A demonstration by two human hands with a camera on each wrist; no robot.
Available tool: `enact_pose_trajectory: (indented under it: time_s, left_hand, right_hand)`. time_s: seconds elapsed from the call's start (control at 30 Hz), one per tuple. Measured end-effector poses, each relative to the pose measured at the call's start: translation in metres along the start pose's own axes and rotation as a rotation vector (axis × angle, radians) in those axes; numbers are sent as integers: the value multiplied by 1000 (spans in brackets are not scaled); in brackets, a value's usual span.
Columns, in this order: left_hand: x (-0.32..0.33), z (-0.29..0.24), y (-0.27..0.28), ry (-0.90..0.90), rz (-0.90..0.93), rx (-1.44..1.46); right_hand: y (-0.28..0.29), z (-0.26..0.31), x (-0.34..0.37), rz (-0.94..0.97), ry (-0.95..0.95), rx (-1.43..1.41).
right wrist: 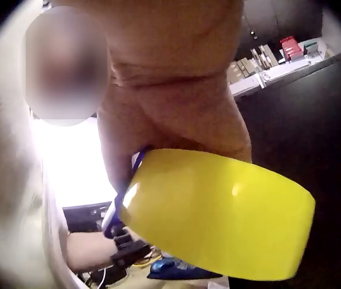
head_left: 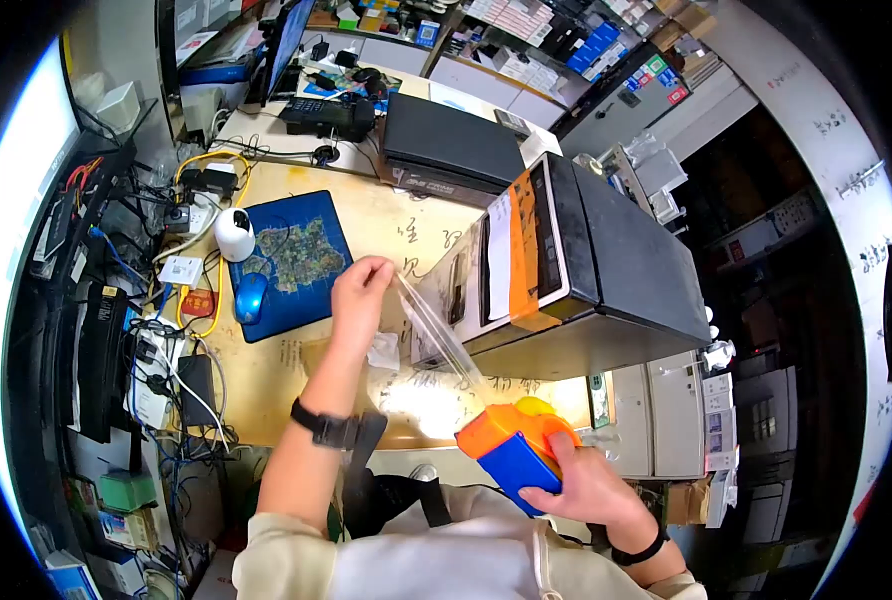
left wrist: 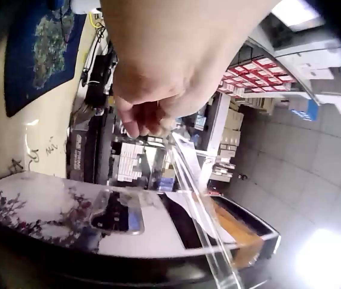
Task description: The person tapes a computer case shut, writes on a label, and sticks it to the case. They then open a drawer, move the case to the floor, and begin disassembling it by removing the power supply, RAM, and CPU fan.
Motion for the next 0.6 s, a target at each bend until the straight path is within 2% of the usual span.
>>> enact_pose_trajectory:
  time_s: [0.03,0.07,0.13,0.23,0.37,0.4,0.5,0.6]
  left_hand:
    - [-12,4,-5,-4,18,-23]
    - [-23,10,-9,6,42,15]
    - [-41,27,-22,27,104,89]
    - [-54,39,-43,-20,161,32]
    - [-39,48,-79,-226,144,-63]
    - [-40,61,-85,-219,210,-103]
    - [-38,76,-91,-311,19,-461]
    - [-15,8,-86,-532,43,-505]
  right_hand:
    - [-1,5,-2,-29,9,-7]
    - [-3,11,-7,-13,-61,-47]
    - [-13,20,-15,-75,-32,-40]
    - [-24,20,-22,-103,-42,-28]
    - [-30,6,-17,-113,-79,-39]
    - [-33,1,-15,-122,-91,-35]
    - [-34,-15,-16,-125,-50,-64]
    - [-31,-21,-18,-134,14,-78]
Point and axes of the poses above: each hand's wrist, its own x-axis away from the middle knuckle, its own y-axis out of the back of the hand, z = x × y, the point moved 1 cm from there along -x, towards the middle knuckle, and after that the axes turned 2 degrees about z, right-handed, at the moved point
